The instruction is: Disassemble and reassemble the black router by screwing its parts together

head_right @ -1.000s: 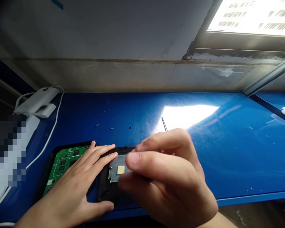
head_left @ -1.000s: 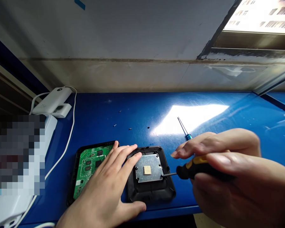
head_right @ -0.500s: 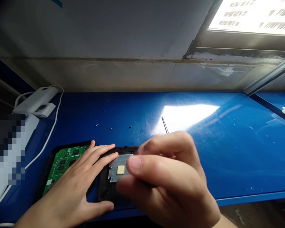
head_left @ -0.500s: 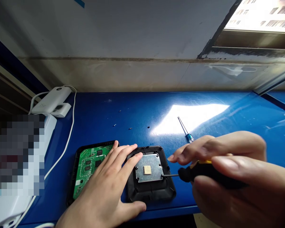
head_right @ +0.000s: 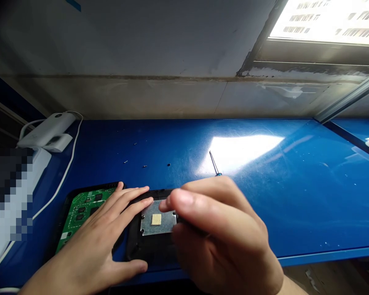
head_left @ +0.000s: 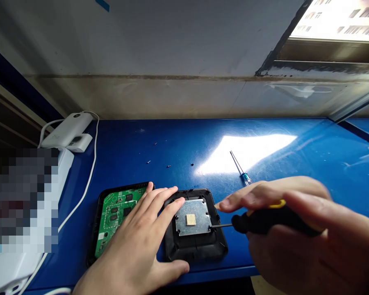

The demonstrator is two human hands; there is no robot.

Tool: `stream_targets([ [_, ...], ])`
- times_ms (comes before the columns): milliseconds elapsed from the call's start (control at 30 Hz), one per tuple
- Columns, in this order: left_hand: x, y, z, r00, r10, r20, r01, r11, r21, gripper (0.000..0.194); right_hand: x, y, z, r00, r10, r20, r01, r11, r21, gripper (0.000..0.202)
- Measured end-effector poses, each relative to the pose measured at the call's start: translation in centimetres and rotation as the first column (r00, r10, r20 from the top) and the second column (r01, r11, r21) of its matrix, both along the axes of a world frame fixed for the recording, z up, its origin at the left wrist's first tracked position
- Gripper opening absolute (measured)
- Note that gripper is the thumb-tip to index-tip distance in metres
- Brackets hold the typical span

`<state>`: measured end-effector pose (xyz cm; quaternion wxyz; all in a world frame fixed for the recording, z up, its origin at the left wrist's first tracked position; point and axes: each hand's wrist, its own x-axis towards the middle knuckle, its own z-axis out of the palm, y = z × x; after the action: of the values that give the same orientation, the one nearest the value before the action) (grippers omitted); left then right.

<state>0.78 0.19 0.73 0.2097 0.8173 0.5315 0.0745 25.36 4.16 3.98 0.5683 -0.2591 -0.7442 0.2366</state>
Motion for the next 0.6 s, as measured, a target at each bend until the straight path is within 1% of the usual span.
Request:
stream_targets([
  [67,0.05,0.02,0.14,1.000,0.005,-0.002,-0.005,1.000,-0.018,0.094,0.05,0.03,0.22,1.000,0.026,0.003,-0.026,1.000,-0.015,0.044],
  [133,0.09,0.02,0.19,1.000,0.007,-0.005,-0.007,1.000,-0.028,0.095,-0.22,-0.20,0.38,0.999,0.020,-0.031,-0.020,1.000,-0.021,0.035],
  [200,0.08,0.02,0.12,1.000,0.008,-0.002,-0.008,1.000,-0.023,0.094,-0.59,-0.44,0.42,0.996,-0.028,-0.080,0.029,1.000,0.004,0.029],
  [233,0.06,0.02,0.05,1.000,0.008,0.002,-0.008,1.000,-0.015,0.094,-0.72,-0.49,0.39,0.994,-0.065,-0.093,0.068,0.997,0.022,0.028],
  [267,0.04,0.02,-0.03,1.000,0.009,0.004,-0.009,1.000,-0.009,0.094,-0.77,-0.46,0.34,0.990,-0.111,-0.090,0.113,0.993,0.027,0.031],
  [300,0.01,0.01,-0.09,1.000,0.009,0.005,-0.009,1.000,-0.007,0.093,-0.74,-0.37,0.27,0.989,-0.130,-0.067,0.132,0.991,0.028,0.037],
  [333,0.00,0.01,-0.13,1.000,0.007,0.006,-0.007,1.000,-0.009,0.093,-0.64,-0.23,0.19,0.991,-0.126,-0.038,0.127,0.992,0.024,0.043],
  [400,0.00,-0.02,-0.11,1.000,0.004,0.001,-0.004,1.000,-0.024,0.094,-0.35,0.10,0.10,0.999,-0.052,-0.008,0.052,0.999,0.012,0.051],
  [467,0.04,-0.07,0.03,1.000,0.006,-0.007,-0.007,0.999,-0.038,0.093,-0.15,0.30,0.11,0.999,0.029,-0.021,-0.030,0.999,-0.020,0.054],
  [500,0.06,-0.09,0.12,1.000,0.008,-0.010,-0.008,0.999,-0.044,0.093,-0.12,0.34,0.15,0.998,0.049,-0.034,-0.050,0.998,-0.040,0.054],
  [567,0.11,-0.12,0.26,1.000,0.013,-0.018,-0.014,0.998,-0.054,0.092,-0.22,0.35,0.23,0.997,0.035,-0.065,-0.040,0.997,-0.068,0.051],
  [600,0.12,-0.13,0.31,1.000,0.013,-0.019,-0.014,0.998,-0.057,0.092,-0.30,0.38,0.25,0.997,0.018,-0.076,-0.022,0.998,-0.053,0.049],
])
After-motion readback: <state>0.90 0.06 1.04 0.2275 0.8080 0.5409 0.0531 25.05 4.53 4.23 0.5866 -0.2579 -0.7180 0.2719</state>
